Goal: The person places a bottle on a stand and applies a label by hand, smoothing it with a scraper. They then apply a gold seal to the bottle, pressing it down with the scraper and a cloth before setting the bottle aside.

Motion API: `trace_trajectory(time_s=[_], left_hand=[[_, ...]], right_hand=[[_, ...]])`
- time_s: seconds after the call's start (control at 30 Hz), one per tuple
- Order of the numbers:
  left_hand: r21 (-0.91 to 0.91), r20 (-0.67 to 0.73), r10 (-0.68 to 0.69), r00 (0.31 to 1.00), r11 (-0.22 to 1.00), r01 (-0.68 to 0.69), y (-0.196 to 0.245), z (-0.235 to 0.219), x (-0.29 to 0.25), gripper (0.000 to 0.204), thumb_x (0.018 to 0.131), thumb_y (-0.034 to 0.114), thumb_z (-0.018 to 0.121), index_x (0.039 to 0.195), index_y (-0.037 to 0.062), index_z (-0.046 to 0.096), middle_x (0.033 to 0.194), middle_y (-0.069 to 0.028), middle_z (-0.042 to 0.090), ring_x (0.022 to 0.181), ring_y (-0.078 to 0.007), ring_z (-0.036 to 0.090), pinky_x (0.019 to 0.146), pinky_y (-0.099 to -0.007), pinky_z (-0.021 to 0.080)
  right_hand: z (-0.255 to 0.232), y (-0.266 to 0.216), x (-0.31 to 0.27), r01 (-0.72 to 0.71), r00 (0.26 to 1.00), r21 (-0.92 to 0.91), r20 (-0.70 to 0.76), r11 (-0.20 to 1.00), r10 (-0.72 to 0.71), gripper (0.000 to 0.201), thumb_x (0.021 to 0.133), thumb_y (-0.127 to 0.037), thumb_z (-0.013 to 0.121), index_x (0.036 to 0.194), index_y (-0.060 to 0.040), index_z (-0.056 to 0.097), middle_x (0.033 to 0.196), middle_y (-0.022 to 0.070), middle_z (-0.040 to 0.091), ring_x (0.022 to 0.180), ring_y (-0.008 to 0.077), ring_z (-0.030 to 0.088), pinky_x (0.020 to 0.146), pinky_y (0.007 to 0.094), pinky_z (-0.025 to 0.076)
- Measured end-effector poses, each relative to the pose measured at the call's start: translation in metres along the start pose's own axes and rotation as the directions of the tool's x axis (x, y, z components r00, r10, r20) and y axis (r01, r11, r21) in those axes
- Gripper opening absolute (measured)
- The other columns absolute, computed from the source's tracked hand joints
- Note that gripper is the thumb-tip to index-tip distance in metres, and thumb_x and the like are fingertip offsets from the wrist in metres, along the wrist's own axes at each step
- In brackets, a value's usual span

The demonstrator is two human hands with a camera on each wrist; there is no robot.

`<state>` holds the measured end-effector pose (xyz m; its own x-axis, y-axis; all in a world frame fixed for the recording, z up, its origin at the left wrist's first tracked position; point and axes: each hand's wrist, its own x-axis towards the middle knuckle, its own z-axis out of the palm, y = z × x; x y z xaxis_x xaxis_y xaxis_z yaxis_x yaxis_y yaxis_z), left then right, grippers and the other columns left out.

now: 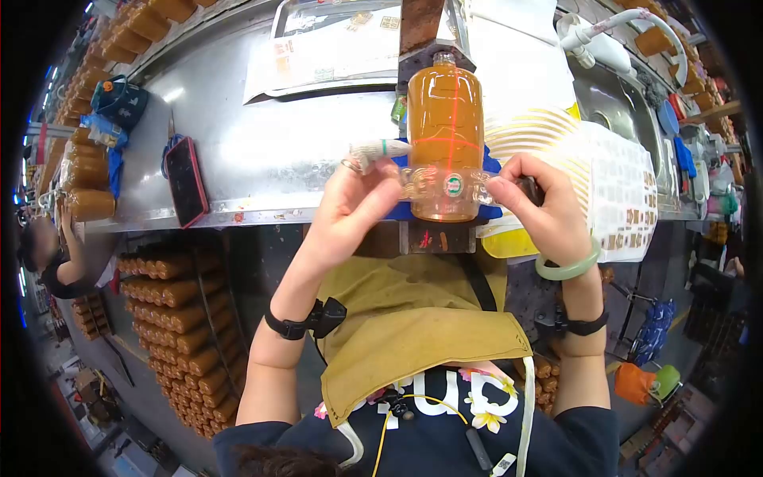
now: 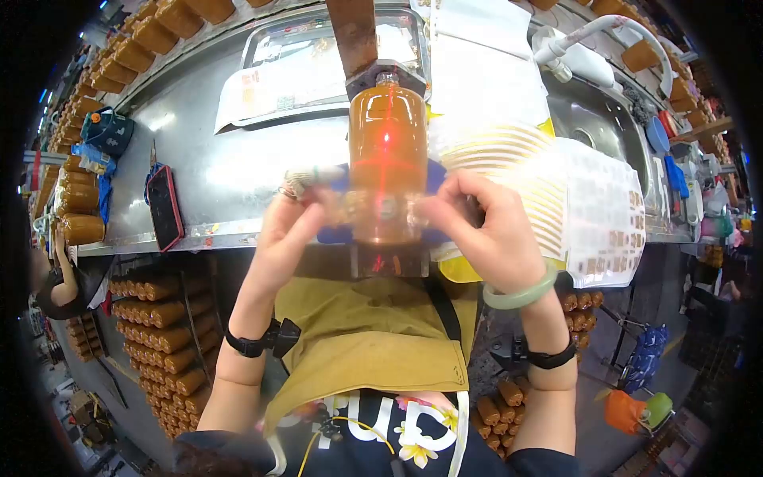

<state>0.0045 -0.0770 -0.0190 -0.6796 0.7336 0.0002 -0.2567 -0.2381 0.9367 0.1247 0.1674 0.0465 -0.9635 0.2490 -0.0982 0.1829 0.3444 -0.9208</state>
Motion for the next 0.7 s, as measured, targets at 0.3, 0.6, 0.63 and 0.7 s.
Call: trace_trajectory(time_s=[0.3,0.6,0.63,0.7], left_hand=[[0.655,0.008,0.216,0.976,0.737,-0.168,0.001,0.027,0.015,0.083,0.067,0.009,0.097,0.139,0.0066,0.056,0.093,-0.0005,0.060,0.082,-0.0100,0.060,0.078,-0.0276,0.053],[0.100,-0.057,0.070,0.996,0.993,-0.064,0.001,0.016,0.013,0.061,0.086,0.001,0.084,0.138,0.0030,0.053,0.097,0.0039,0.053,0.088,-0.0050,0.054,0.080,-0.0237,0.047],[0.046,-0.115,0.029,0.993,0.999,-0.024,0.001,0.017,0.013,0.049,0.092,-0.002,0.077,0.136,0.0023,0.054,0.097,0.0042,0.052,0.086,-0.0035,0.051,0.077,-0.0214,0.044],[0.193,-0.077,0.024,0.997,0.981,-0.009,0.004,0.011,0.014,0.042,0.096,0.000,0.073,0.134,0.0020,0.055,0.096,0.0044,0.052,0.086,-0.0023,0.050,0.075,-0.0202,0.042]], right_hand=[[0.009,0.032,0.001,-0.074,0.997,0.137,-0.017,0.988,0.077,0.015,0.101,-0.016,0.071,0.100,-0.0010,0.066,0.084,-0.0056,0.058,0.075,0.0018,0.047,0.066,0.0200,0.037],[0.010,0.028,-0.001,-0.108,0.994,0.217,0.007,0.970,0.109,0.012,0.096,-0.010,0.073,0.098,0.0005,0.069,0.086,-0.0037,0.064,0.079,0.0032,0.053,0.071,0.0210,0.042],[0.011,0.029,-0.001,-0.108,0.994,0.221,0.009,0.969,0.109,0.012,0.096,-0.010,0.073,0.098,0.0005,0.069,0.086,-0.0037,0.064,0.079,0.0032,0.053,0.071,0.0210,0.042],[0.012,0.032,-0.001,-0.113,0.993,0.258,-0.004,0.960,0.118,0.011,0.097,-0.011,0.072,0.097,-0.0003,0.068,0.085,-0.0035,0.063,0.080,0.0034,0.053,0.072,0.0211,0.043]])
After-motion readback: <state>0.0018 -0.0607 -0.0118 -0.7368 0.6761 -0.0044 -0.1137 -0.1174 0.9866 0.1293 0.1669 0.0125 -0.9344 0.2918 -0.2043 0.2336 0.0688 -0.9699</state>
